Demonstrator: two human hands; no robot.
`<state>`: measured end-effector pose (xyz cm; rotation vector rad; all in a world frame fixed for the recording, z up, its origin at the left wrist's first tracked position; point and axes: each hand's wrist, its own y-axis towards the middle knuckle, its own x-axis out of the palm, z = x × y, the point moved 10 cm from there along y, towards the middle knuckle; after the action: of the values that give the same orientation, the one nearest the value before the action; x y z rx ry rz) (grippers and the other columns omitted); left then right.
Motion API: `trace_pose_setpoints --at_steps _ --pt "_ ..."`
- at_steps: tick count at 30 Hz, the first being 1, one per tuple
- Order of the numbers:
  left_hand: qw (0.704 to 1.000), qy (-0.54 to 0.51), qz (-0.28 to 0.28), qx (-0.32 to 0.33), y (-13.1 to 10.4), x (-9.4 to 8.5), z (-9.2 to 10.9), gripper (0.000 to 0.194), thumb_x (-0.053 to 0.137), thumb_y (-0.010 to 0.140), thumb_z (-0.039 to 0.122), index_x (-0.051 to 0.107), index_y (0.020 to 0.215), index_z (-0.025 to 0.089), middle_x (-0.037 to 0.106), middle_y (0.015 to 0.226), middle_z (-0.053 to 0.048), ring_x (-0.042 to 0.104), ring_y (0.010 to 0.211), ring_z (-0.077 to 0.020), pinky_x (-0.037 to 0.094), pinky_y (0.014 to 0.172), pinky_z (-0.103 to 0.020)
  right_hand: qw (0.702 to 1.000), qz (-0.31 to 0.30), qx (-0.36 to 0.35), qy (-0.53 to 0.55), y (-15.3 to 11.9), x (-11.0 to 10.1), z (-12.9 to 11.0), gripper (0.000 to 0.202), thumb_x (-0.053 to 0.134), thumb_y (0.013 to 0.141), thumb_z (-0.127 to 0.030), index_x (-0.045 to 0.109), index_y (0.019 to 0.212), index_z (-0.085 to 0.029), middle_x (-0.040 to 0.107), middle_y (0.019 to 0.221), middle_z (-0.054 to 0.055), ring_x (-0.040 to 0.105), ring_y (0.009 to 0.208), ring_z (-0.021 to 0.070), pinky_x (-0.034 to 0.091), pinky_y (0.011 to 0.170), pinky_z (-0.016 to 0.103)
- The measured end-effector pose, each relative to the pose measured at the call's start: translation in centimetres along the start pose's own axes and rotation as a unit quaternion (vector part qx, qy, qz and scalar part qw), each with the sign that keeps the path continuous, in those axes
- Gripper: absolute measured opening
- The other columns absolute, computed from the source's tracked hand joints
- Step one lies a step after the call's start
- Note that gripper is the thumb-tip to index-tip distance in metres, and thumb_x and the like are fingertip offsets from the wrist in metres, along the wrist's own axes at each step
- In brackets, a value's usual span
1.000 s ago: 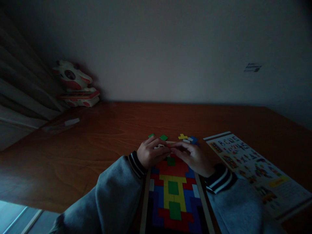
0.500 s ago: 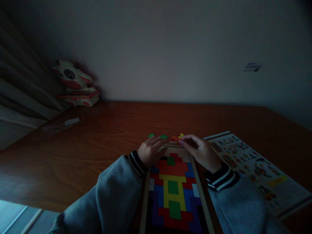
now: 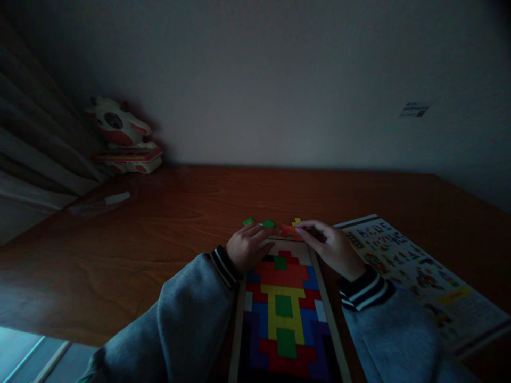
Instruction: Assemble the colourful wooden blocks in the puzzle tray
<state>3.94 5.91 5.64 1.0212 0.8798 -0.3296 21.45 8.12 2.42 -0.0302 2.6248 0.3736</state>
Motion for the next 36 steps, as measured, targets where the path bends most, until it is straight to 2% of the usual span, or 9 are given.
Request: trace_pose_setpoints --at_steps 5,10,14,18,21,25,29,32,36 --pt "0.998 -0.036 -0.035 0.045 0.0 0.6 1.1 0.024 0.048 0.097 0.024 0.065 0.113 0.017 0.072 0.108 -0.01 0.066 0.099 -0.0198 0.055 0.089 -0.036 1.0 -0.005 0.025 0.003 0.2 -1.2 1.7 0.028 0.064 0.085 -0.045 0.066 0.099 -0.021 0.075 0.099 0.008 0.071 0.09 0.0222 0.057 0.08 0.037" --pt "0.995 -0.043 -0.038 0.082 -0.2 0.9 1.9 0.021 0.051 0.096 0.023 0.067 0.108 0.016 0.074 0.105 -0.008 0.067 0.094 -0.019 0.054 0.088 -0.036 0.999 -0.026 0.028 0.009 0.3 -1.4 1.0 0.035 0.058 0.089 -0.042 0.064 0.119 -0.024 0.071 0.116 0.008 0.071 0.09 0.0213 0.058 0.08 0.037" --pt "0.993 -0.046 -0.043 0.095 -0.4 1.2 2.1 0.02 0.056 0.095 0.028 0.069 0.105 0.017 0.075 0.104 -0.007 0.067 0.093 -0.0193 0.054 0.088 -0.036 0.997 0.069 0.038 0.022 0.7 -4.1 1.9 0.042 0.058 0.088 -0.049 0.064 0.12 -0.021 0.071 0.115 0.012 0.071 0.08 0.0206 0.059 0.077 0.04" --pt "0.993 -0.048 -0.049 0.099 -0.4 1.2 2.2 0.018 0.059 0.094 0.029 0.07 0.103 0.018 0.074 0.106 -0.007 0.067 0.095 -0.0199 0.054 0.088 -0.036 0.986 0.15 0.066 0.033 0.7 -6.3 3.7 0.048 0.065 0.081 -0.056 0.067 0.11 -0.017 0.073 0.108 0.014 0.071 0.086 0.0246 0.059 0.079 0.043" --pt "0.996 -0.041 -0.04 0.075 -0.3 0.9 1.7 0.019 0.057 0.094 0.028 0.069 0.104 0.017 0.074 0.106 -0.007 0.067 0.097 -0.021 0.055 0.089 -0.037 0.99 0.105 0.076 0.062 0.7 -4.9 3.6 0.046 0.068 0.079 -0.055 0.068 0.105 -0.017 0.074 0.105 0.013 0.071 0.091 0.0251 0.058 0.082 0.042" --pt "1.0 -0.017 0.004 0.017 -0.3 0.1 0.2 0.035 0.058 0.094 0.034 0.06 0.124 0.016 0.072 0.109 -0.01 0.066 0.097 -0.0226 0.056 0.085 -0.037 0.996 -0.005 0.022 0.084 0.2 -0.8 0.3 0.035 0.069 0.082 -0.048 0.07 0.102 -0.02 0.075 0.102 0.009 0.07 0.093 0.0216 0.058 0.085 0.038" --pt "0.999 -0.02 0.043 0.011 -0.4 -0.6 -0.2 0.055 0.063 0.091 0.041 0.047 0.138 0.018 0.072 0.107 -0.008 0.067 0.092 -0.019 0.057 0.083 -0.033 0.995 -0.068 0.007 0.076 -0.8 2.1 -2.0 0.026 0.069 0.082 -0.045 0.07 0.098 -0.024 0.074 0.085 0.003 0.069 0.072 0.0173 0.059 0.064 0.031" --pt "0.996 -0.042 0.066 0.04 -0.2 -1.4 0.6 0.05 0.066 0.09 0.037 0.051 0.134 0.019 0.073 0.101 -0.007 0.068 0.09 -0.0177 0.057 0.083 -0.032 0.992 -0.097 -0.015 0.075 -1.3 3.2 -2.9 0.019 0.067 0.083 -0.041 0.07 0.093 -0.024 0.072 0.075 0.001 0.067 0.065 0.0163 0.057 0.058 0.029" --pt "0.992 -0.107 0.05 0.052 0.2 -1.7 1.4 0.023 0.061 0.093 0.031 0.067 0.111 0.017 0.074 0.094 -0.008 0.068 0.087 -0.0175 0.056 0.08 -0.031 0.993 -0.089 -0.042 0.058 -1.1 2.9 -3.3 0.017 0.066 0.085 -0.039 0.073 0.093 -0.026 0.074 0.088 0.003 0.069 0.078 0.0185 0.058 0.068 0.032"
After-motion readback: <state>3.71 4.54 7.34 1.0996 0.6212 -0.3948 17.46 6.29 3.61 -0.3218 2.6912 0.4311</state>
